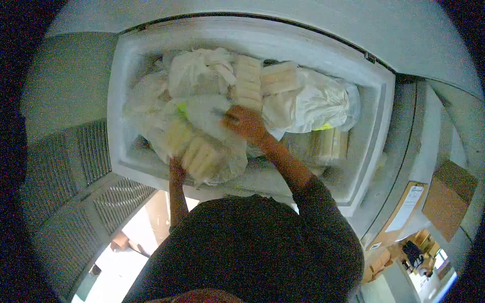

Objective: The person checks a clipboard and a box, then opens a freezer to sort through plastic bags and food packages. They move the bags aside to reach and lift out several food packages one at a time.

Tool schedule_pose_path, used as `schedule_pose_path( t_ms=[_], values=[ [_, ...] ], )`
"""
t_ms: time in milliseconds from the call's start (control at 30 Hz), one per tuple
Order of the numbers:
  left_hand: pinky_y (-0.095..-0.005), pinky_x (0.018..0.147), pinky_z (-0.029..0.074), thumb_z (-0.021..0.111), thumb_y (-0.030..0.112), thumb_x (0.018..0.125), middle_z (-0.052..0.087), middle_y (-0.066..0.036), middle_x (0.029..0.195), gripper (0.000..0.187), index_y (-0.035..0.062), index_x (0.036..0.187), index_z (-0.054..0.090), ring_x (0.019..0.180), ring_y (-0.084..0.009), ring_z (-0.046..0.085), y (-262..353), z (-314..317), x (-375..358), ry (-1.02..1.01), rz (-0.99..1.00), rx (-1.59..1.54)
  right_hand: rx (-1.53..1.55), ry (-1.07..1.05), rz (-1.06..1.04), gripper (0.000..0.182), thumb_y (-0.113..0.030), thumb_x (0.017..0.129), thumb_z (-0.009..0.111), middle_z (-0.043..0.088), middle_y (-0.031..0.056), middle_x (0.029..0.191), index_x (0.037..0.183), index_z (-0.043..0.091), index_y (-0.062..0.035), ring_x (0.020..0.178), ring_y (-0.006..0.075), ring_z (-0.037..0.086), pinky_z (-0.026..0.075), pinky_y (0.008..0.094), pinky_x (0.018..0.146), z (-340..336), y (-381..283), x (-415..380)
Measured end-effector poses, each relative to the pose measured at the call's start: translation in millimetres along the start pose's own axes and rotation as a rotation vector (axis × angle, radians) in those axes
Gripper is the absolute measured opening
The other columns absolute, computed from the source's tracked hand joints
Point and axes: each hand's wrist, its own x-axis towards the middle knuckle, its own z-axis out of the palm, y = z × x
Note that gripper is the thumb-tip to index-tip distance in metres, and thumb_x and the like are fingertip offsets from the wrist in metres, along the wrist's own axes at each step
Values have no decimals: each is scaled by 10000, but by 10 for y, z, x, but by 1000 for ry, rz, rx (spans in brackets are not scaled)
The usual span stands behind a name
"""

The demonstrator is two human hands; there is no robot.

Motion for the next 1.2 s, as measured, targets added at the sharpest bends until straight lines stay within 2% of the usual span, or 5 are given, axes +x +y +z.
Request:
schedule_pose_path(
  t_ms=[467, 900, 1000, 1100, 1200],
  values=[
    [-333, 819, 401, 588, 179, 718, 412, -106, 1105, 606, 38, 1198, 245, 989, -229, 442, 381, 100, -144, -149, -58, -211, -314, 211, 352, 748, -309, 600, 629, 353, 142, 1202, 1229, 231, -230, 895, 295, 514, 456, 378, 682, 461, 1044, 268],
    [-361, 776, 426, 579, 146, 720, 406, -112, 1107, 572, 54, 1191, 269, 992, -235, 437, 231, 7, -55, -127, -236, -234, 34, 369, 336, 290, -287, 653, 623, 504, 62, 584, 784, 561, -36, 532, 74, 433, 378, 249, 486, -753, 232, -221],
    [-417, 876, 333, 523, 126, 747, 406, -106, 1121, 520, 54, 1196, 271, 1036, -251, 403, 293, -7, -136, -193, -10, -130, 163, 247, -216, 434, -347, 630, 620, 537, 101, 920, 964, 518, -89, 705, 179, 550, 425, 309, 591, -458, -150, -450],
    [-457, 962, 156, 463, 122, 767, 404, -96, 1135, 480, 45, 1200, 270, 1074, -261, 366, 274, -124, -86, -202, 357, 1310, -260, -53, -566, 589, -419, 643, 557, 459, 66, 1131, 1139, 415, -134, 823, 236, 556, 423, 373, 681, 38, -350, -496],
    [-475, 962, 139, 436, 158, 785, 365, -101, 1171, 504, 80, 1232, 217, 1073, -270, 363, 135, -169, -18, -169, 447, 1258, -284, -79, -680, 468, -381, 656, 541, 409, 43, 1186, 1086, 470, -211, 756, 241, 560, 427, 364, 636, 378, -426, -501]
  ],
)
